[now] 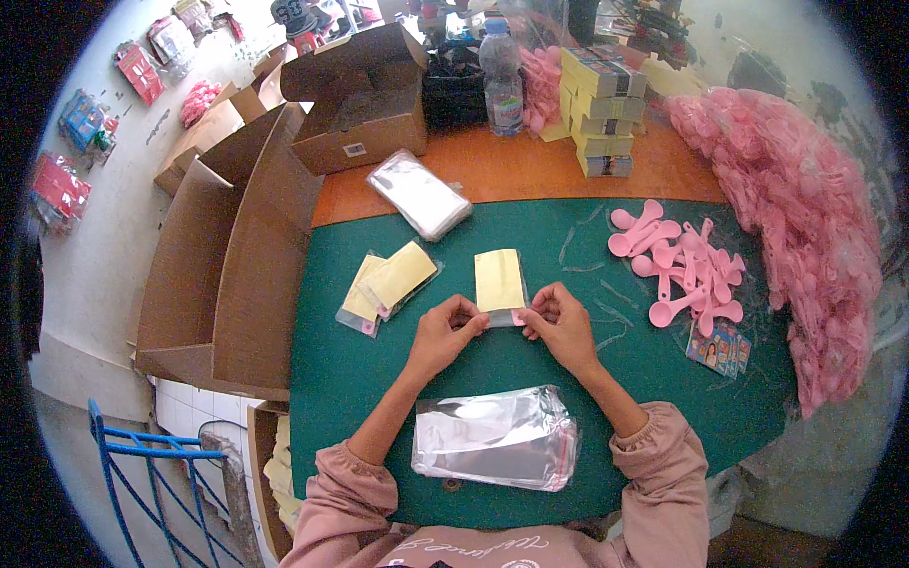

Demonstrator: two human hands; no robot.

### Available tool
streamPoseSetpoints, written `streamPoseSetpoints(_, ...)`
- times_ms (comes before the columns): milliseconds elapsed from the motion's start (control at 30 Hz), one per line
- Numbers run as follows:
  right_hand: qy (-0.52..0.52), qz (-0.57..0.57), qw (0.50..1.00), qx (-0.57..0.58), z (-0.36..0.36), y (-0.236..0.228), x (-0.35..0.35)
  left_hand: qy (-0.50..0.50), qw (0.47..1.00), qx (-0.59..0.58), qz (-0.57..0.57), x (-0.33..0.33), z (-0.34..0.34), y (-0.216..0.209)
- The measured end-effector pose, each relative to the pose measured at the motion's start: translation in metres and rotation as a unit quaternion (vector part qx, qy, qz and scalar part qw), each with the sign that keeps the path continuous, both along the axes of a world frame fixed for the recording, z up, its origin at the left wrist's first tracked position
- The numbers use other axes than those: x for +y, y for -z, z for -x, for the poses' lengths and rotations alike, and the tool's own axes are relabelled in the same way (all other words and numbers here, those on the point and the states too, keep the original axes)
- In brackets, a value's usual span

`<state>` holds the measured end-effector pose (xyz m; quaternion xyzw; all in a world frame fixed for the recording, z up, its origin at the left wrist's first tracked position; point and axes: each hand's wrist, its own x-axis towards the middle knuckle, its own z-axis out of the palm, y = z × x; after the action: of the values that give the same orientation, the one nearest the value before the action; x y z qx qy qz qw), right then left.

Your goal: The person places pink plastic spoons and small yellow cards into clear plastic bags on a green table. The person repeatedly picks up a spoon and a card, inserts them into a bag, and sets the sealed bag aside.

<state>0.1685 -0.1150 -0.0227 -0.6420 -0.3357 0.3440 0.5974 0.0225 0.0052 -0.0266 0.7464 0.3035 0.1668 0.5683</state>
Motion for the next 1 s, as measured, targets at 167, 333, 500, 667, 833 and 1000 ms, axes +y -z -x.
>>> streamPoseSetpoints(167, -0.007, -0.011, 1.000, -0.016, -0.002, 0.005, 0.000, -0.029, 0.994, -0.074, 0.080, -0.002, -0.003, 0.005)
streamPoseSetpoints(333, -0.014, -0.008, 1.000, -0.010, 0.000, 0.001, 0.001, -0.015, 0.996, -0.038, 0.080, -0.003, -0.002, -0.005)
streamPoseSetpoints(500, -0.023, 0.007, 0.999, -0.023, 0.000, 0.002, -0.001, -0.012, 0.997, -0.054, 0.049, -0.001, -0.002, 0.004)
streamPoseSetpoints(667, -0.010, 0.045, 0.937, -0.346, -0.011, -0.040, -0.035, -0.003, 0.985, 0.028, -0.169, 0.042, 0.029, -0.020)
streamPoseSetpoints(833, 0.144, 0.172, 0.873, -0.433, -0.075, -0.039, -0.103, -0.027, 0.812, 0.197, -0.548, 0.026, 0.049, -0.067)
streamPoseSetpoints(1000, 0.231, 0.225, 0.736, -0.596, -0.113, -0.027, -0.083, 0.268, 0.902, 0.150, -0.304, -0.041, 0.017, -0.062)
